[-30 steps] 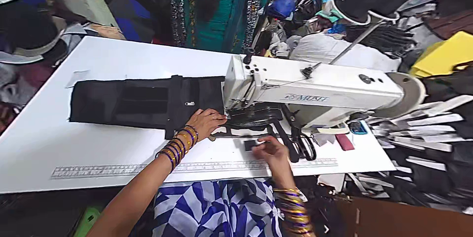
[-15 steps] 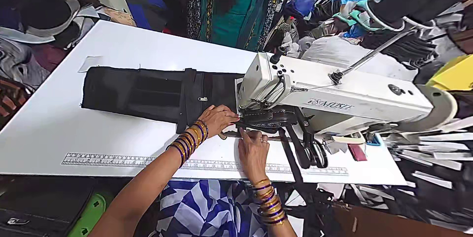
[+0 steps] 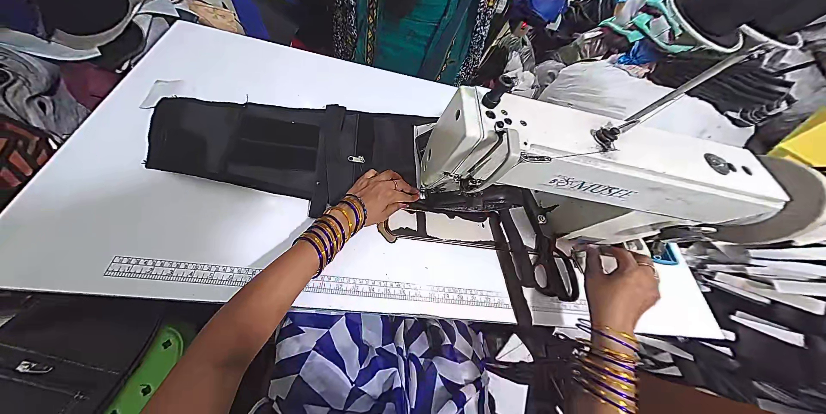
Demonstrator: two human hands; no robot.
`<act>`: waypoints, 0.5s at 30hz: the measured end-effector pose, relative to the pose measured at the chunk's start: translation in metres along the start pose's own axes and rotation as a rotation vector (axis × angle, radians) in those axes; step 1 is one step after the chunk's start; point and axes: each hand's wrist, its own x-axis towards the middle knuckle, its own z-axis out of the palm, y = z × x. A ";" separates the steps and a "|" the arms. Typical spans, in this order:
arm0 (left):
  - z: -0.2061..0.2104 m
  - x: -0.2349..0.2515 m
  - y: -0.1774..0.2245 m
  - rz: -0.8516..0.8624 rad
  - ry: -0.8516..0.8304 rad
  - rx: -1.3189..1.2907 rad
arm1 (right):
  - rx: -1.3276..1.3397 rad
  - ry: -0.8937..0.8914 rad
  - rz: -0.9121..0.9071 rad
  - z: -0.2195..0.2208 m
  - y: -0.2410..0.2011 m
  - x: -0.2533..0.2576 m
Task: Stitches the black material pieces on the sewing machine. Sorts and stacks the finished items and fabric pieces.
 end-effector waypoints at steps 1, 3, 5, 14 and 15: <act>-0.002 0.002 0.000 -0.012 -0.008 0.004 | -0.020 0.028 -0.007 0.004 0.003 -0.001; -0.002 0.003 -0.001 -0.034 -0.012 0.022 | -0.063 0.059 -0.013 0.015 0.001 -0.010; -0.003 0.003 -0.001 -0.036 -0.014 0.023 | -0.075 0.051 0.002 0.023 0.000 -0.018; -0.006 -0.006 0.006 -0.039 -0.103 -0.021 | 0.011 0.050 -0.107 0.007 0.010 -0.014; -0.009 -0.005 0.005 -0.046 -0.119 -0.023 | 0.035 0.022 -0.118 0.000 0.008 -0.016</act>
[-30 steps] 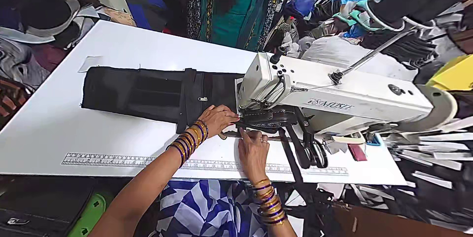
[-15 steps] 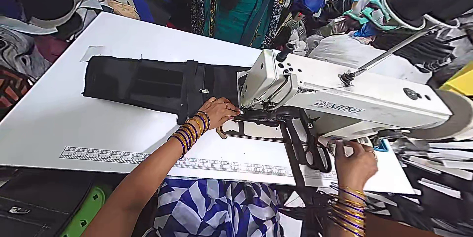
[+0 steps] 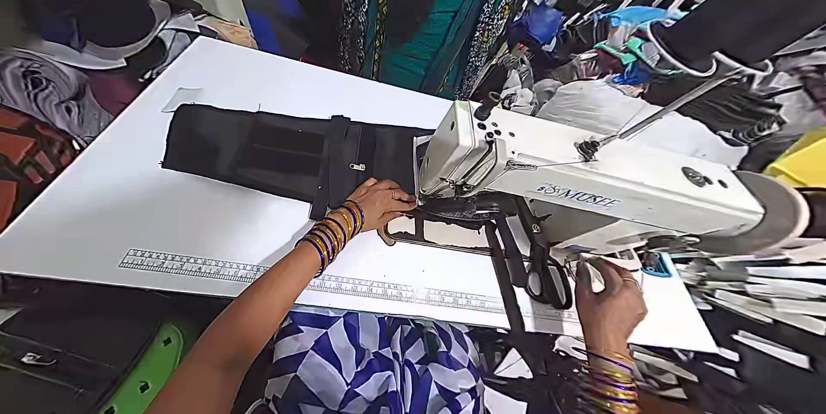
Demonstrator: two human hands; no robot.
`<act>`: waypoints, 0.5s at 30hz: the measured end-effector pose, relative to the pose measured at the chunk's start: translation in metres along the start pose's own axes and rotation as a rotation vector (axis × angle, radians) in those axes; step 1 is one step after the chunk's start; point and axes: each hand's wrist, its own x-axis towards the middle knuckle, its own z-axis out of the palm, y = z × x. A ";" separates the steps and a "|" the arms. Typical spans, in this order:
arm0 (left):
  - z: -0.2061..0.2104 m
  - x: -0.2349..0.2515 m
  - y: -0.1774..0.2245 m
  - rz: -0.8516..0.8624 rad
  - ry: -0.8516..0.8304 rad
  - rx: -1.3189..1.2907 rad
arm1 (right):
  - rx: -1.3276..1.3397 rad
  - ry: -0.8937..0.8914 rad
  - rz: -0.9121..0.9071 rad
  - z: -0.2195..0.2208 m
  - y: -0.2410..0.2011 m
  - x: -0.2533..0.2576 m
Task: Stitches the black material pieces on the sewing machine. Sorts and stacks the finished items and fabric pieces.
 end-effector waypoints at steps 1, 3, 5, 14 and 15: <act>-0.001 0.002 -0.001 0.004 -0.003 0.000 | 0.019 -0.019 -0.009 -0.006 -0.004 -0.004; 0.001 0.007 -0.006 0.018 0.039 0.007 | 0.045 -0.062 -0.049 -0.009 -0.013 -0.012; 0.005 0.008 -0.008 0.004 0.070 0.015 | 0.076 -0.166 -0.065 -0.002 -0.023 -0.024; -0.003 0.017 0.001 -0.174 -0.016 0.081 | 0.347 -0.533 0.217 0.000 -0.007 -0.011; -0.003 0.018 0.000 -0.180 -0.007 0.089 | 0.560 -0.577 0.306 -0.001 -0.005 -0.014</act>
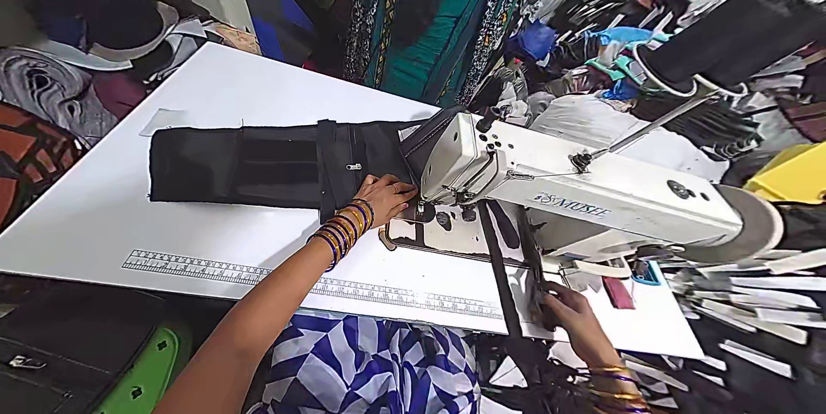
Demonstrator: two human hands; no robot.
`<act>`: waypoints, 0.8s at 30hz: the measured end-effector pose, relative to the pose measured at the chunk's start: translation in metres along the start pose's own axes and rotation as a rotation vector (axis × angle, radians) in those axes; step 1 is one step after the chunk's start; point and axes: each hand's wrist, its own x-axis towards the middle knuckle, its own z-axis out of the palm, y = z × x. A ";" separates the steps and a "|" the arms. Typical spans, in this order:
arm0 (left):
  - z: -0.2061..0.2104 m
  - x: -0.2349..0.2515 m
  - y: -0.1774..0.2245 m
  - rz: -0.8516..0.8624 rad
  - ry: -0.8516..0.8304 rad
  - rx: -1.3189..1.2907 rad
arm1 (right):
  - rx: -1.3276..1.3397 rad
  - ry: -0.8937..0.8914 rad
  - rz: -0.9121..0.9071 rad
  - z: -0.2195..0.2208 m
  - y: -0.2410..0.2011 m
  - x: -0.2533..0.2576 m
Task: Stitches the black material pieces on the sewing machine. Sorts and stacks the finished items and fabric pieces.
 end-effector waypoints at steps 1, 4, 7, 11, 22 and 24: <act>0.001 0.002 -0.001 -0.003 0.018 0.006 | 0.274 -0.062 0.059 0.000 0.000 -0.005; 0.004 0.012 -0.010 0.001 0.078 0.029 | 0.602 -0.151 0.094 -0.010 -0.005 -0.016; 0.003 0.024 -0.023 -0.009 0.106 0.011 | 0.457 -0.267 0.034 -0.023 -0.012 -0.015; -0.010 0.038 -0.034 -0.050 0.050 0.004 | 0.227 -0.424 0.019 -0.023 -0.044 0.009; -0.045 -0.129 -0.106 -0.522 0.523 0.151 | 0.130 -0.325 -0.085 -0.022 -0.052 0.007; -0.059 -0.165 -0.103 -0.676 0.256 0.199 | 0.172 -0.181 -0.061 -0.032 -0.026 -0.012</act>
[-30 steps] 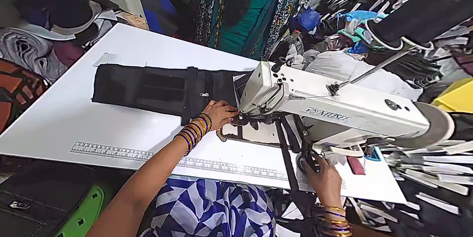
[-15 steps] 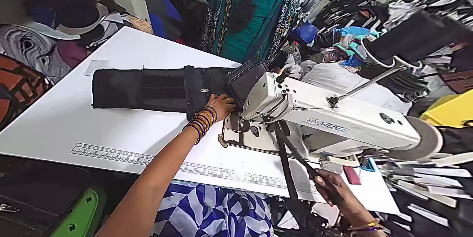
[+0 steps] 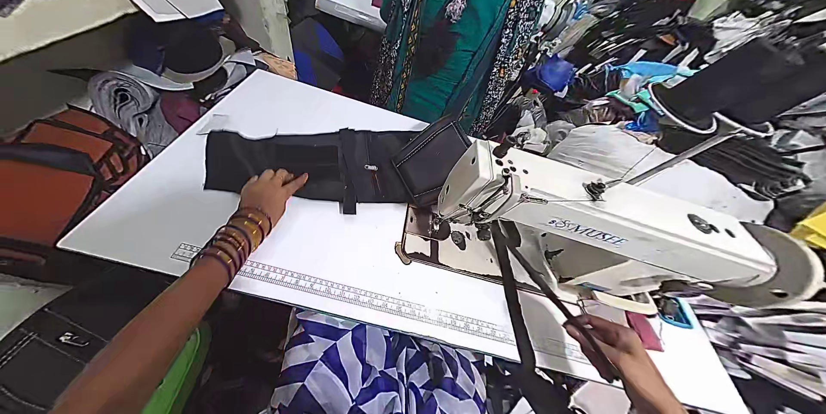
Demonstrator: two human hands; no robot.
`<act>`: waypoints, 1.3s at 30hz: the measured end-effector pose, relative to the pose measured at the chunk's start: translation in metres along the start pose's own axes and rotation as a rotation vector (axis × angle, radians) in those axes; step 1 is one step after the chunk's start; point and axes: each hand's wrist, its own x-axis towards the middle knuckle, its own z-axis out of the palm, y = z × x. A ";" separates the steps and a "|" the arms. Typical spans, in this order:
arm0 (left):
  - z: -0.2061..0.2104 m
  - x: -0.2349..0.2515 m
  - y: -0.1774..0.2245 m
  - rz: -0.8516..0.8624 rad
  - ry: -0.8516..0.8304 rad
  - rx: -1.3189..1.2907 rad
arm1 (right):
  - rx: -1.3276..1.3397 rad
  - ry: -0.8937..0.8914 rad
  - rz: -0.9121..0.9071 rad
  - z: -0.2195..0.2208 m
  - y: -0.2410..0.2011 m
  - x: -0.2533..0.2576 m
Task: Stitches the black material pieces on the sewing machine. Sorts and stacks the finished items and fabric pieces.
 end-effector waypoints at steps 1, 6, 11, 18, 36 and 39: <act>-0.021 -0.015 0.014 -0.038 -0.189 0.071 | -0.012 0.057 0.002 -0.004 0.010 -0.006; -0.090 -0.095 0.159 0.279 -1.051 0.346 | -0.595 0.286 -0.169 0.004 0.044 0.003; -0.055 -0.069 0.185 0.503 -0.748 -0.115 | -0.839 0.318 -0.075 0.049 0.013 0.026; 0.030 0.052 0.134 -0.150 0.131 -0.916 | -0.430 0.005 -0.775 0.220 -0.049 -0.020; 0.014 -0.084 0.090 -0.092 0.136 -0.720 | -0.095 -0.065 -0.215 0.244 -0.112 0.083; 0.021 -0.087 0.089 -0.156 0.117 -0.420 | -0.583 0.005 -0.248 0.246 -0.110 0.072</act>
